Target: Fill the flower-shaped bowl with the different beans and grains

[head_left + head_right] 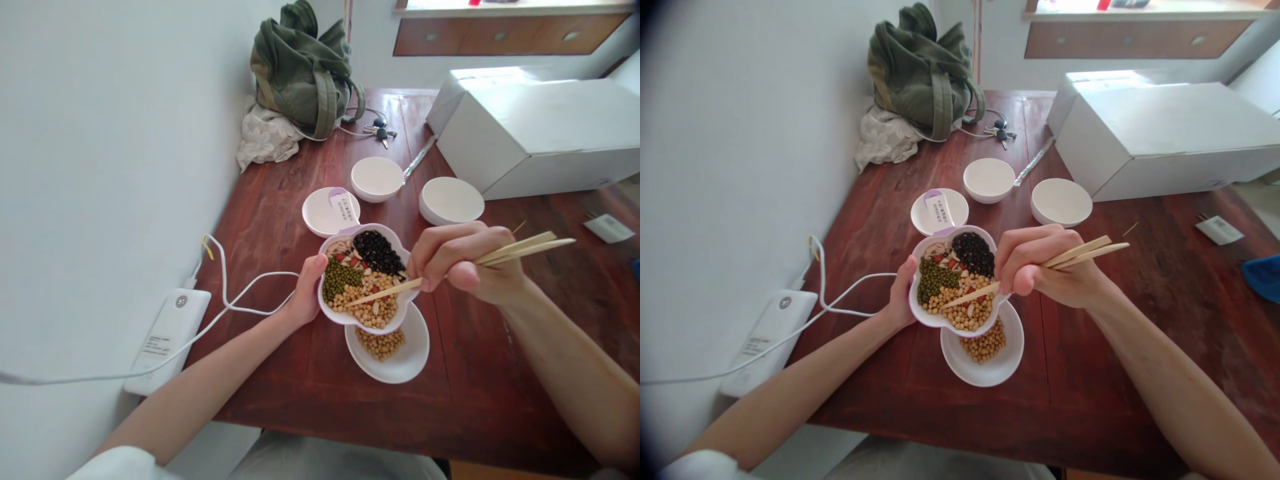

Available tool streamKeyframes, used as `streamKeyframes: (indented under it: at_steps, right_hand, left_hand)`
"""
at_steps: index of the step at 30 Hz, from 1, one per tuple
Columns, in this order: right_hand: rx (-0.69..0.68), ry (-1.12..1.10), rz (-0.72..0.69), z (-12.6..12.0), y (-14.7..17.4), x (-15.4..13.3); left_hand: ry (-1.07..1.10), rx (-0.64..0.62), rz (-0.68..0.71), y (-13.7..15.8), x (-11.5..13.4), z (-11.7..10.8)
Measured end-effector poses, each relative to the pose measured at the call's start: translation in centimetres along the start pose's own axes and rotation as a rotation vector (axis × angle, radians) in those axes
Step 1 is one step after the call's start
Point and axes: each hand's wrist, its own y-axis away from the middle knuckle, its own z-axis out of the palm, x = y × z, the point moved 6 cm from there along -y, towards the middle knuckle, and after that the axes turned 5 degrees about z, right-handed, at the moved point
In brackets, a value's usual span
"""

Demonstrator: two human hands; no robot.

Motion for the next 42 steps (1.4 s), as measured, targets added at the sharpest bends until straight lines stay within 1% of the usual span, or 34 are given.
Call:
streamKeyframes:
  at_steps: [2, 6, 9, 12, 16, 18, 21, 24, 29, 34, 37, 42]
  right_hand:
    - [0.020, -0.019, 0.018, -0.4, 0.0, -0.1]
    - [0.067, -0.001, -0.005, -1.1, 0.1, -0.1]
    - [0.030, 0.023, 0.001, -0.9, 0.1, 0.2]
    - [-0.009, -0.009, 0.001, -0.7, 0.2, 0.4]
    - [0.080, -0.037, -0.026, -1.6, 0.6, 0.4]
    - [0.093, -0.021, -0.023, -1.6, 0.6, 0.5]
    - [0.048, -0.005, -0.010, -1.2, 0.3, 0.6]
    - [0.017, -0.034, 0.002, -1.0, 0.3, 0.6]
    - [0.089, -0.073, -0.032, -1.5, 0.6, 0.8]
    - [0.031, -0.023, -0.014, -0.8, 0.3, 0.9]
    - [-0.002, -0.043, -0.008, -0.7, 0.2, 0.9]
    - [0.052, -0.115, -0.020, -1.2, 0.5, 1.2]
  left_hand:
    - [0.002, -0.009, -0.015, 0.0, 0.0, 0.1]
    - [0.005, -0.015, -0.023, 0.1, 0.0, 0.1]
    - [0.004, -0.017, -0.003, 0.0, 0.1, 0.2]
    - [-0.003, -0.018, 0.008, 0.0, 0.2, 0.1]
    - [-0.015, -0.015, -0.001, 0.0, 0.1, 0.0]
    - [-0.018, -0.007, 0.000, 0.0, 0.1, 0.0]
    - [-0.023, -0.003, 0.003, 0.0, 0.1, 0.0]
    - [-0.020, -0.002, 0.008, 0.0, 0.2, 0.0]
    - [-0.012, -0.012, -0.001, 0.0, 0.1, 0.1]
    - [-0.020, -0.013, -0.001, 0.0, 0.1, 0.1]
    - [-0.019, -0.011, 0.010, 0.0, 0.3, 0.2]
    - [-0.016, -0.030, 0.004, -0.1, 0.2, 0.3]
